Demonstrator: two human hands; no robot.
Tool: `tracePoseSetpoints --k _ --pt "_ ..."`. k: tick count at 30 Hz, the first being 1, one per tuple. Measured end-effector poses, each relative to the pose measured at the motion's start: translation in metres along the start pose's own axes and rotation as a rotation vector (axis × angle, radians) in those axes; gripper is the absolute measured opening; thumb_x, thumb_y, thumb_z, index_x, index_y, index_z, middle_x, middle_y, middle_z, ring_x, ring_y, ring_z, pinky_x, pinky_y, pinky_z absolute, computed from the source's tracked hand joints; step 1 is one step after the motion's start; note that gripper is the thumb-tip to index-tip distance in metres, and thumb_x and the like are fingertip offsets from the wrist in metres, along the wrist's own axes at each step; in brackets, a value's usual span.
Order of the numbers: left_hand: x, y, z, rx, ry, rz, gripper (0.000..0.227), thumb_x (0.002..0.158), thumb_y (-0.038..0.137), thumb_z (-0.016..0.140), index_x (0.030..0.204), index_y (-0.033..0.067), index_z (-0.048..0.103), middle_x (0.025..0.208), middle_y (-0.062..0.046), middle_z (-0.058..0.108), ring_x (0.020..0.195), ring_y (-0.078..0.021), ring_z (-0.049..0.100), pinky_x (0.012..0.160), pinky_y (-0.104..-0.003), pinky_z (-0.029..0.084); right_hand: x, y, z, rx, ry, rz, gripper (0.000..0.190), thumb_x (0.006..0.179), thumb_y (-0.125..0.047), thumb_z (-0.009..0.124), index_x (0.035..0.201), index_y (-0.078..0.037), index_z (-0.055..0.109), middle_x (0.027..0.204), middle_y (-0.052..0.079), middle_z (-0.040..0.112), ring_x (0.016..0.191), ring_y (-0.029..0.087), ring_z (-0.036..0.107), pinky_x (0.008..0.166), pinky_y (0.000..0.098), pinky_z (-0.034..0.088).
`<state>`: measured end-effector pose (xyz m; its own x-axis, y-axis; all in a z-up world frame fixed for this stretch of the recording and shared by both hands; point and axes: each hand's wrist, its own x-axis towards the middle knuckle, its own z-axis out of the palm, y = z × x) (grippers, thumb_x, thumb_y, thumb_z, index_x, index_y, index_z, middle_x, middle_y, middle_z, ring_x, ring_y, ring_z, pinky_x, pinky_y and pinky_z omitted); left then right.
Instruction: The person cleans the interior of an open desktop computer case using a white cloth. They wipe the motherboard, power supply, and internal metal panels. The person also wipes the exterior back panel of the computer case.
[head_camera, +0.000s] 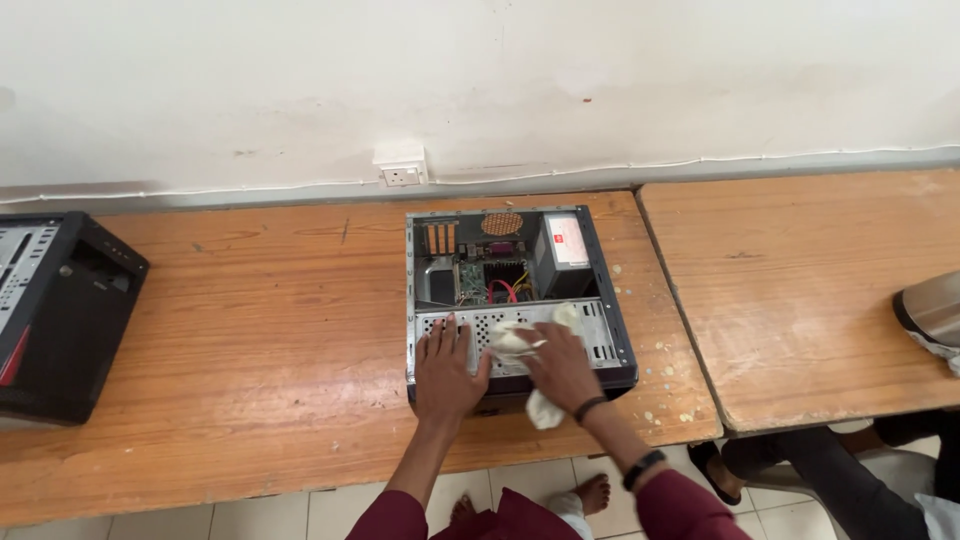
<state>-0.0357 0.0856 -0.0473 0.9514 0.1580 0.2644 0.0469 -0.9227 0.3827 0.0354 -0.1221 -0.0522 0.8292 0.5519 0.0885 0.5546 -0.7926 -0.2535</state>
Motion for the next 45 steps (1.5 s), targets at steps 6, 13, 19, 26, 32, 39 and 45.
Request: tracePoseSetpoints --k 6,13,19,26,32,39,45 --pt "-0.001 0.001 0.006 -0.013 0.055 0.035 0.053 0.098 0.037 0.052 0.138 0.0019 0.06 0.151 -0.023 0.051 0.145 -0.0383 0.041 0.118 -0.05 0.029 -0.002 0.057 -0.008 -0.098 0.223 0.33 0.024 0.089 -0.028 0.069 0.106 -0.011 0.069 0.135 0.005 0.059 0.125 0.03 0.053 0.1 0.0495 0.045" --pt "-0.002 0.004 0.0 -0.024 0.075 0.04 0.051 0.096 0.034 0.055 0.135 0.0029 0.064 0.148 -0.021 0.055 0.143 -0.0367 0.044 0.118 -0.048 0.032 0.028 -0.013 0.024 -0.139 0.474 0.267 0.05 0.094 -0.033 0.066 0.132 -0.002 0.057 0.131 0.022 0.056 0.121 0.042 0.051 0.096 0.0562 0.042" --pt "-0.002 -0.005 0.009 -0.041 0.095 0.049 0.048 0.097 0.035 0.058 0.133 0.0049 0.066 0.145 -0.02 0.058 0.141 -0.0359 0.047 0.117 -0.048 0.033 -0.006 -0.031 -0.015 0.129 0.192 -0.009 0.046 0.09 -0.028 0.067 0.133 -0.013 0.064 0.127 0.014 0.06 0.12 0.034 0.054 0.102 0.048 0.045" --pt "-0.001 -0.001 0.005 -0.029 0.12 0.047 0.048 0.095 0.032 0.057 0.133 0.0043 0.066 0.146 -0.02 0.057 0.143 -0.0359 0.045 0.118 -0.048 0.032 -0.033 0.055 -0.047 -0.167 0.238 0.4 0.04 0.09 -0.024 0.066 0.129 -0.017 0.067 0.12 0.014 0.06 0.11 0.033 0.058 0.091 0.0471 0.051" --pt "-0.002 0.0 0.007 -0.007 0.119 0.054 0.047 0.095 0.032 0.058 0.132 0.0039 0.066 0.146 -0.02 0.057 0.142 -0.0365 0.046 0.117 -0.049 0.033 -0.012 0.032 0.0 -0.174 0.358 0.41 0.043 0.092 -0.031 0.065 0.132 -0.014 0.064 0.124 0.016 0.059 0.113 0.033 0.055 0.094 0.0486 0.046" --pt "-0.004 -0.008 0.013 -0.04 0.158 0.087 0.046 0.096 0.032 0.059 0.133 0.0057 0.067 0.145 -0.019 0.059 0.141 -0.0357 0.048 0.117 -0.048 0.034 -0.034 0.018 0.001 -0.045 0.356 0.11 0.04 0.091 -0.033 0.067 0.129 -0.021 0.065 0.124 0.01 0.063 0.118 0.03 0.057 0.103 0.0471 0.045" --pt "-0.004 -0.002 0.007 -0.004 0.145 0.057 0.046 0.096 0.031 0.058 0.133 0.0064 0.067 0.146 -0.018 0.059 0.143 -0.0347 0.046 0.118 -0.049 0.034 -0.042 0.051 -0.035 -0.073 0.423 0.473 0.043 0.089 -0.026 0.071 0.131 -0.019 0.067 0.128 0.015 0.058 0.115 0.034 0.055 0.099 0.0469 0.047"
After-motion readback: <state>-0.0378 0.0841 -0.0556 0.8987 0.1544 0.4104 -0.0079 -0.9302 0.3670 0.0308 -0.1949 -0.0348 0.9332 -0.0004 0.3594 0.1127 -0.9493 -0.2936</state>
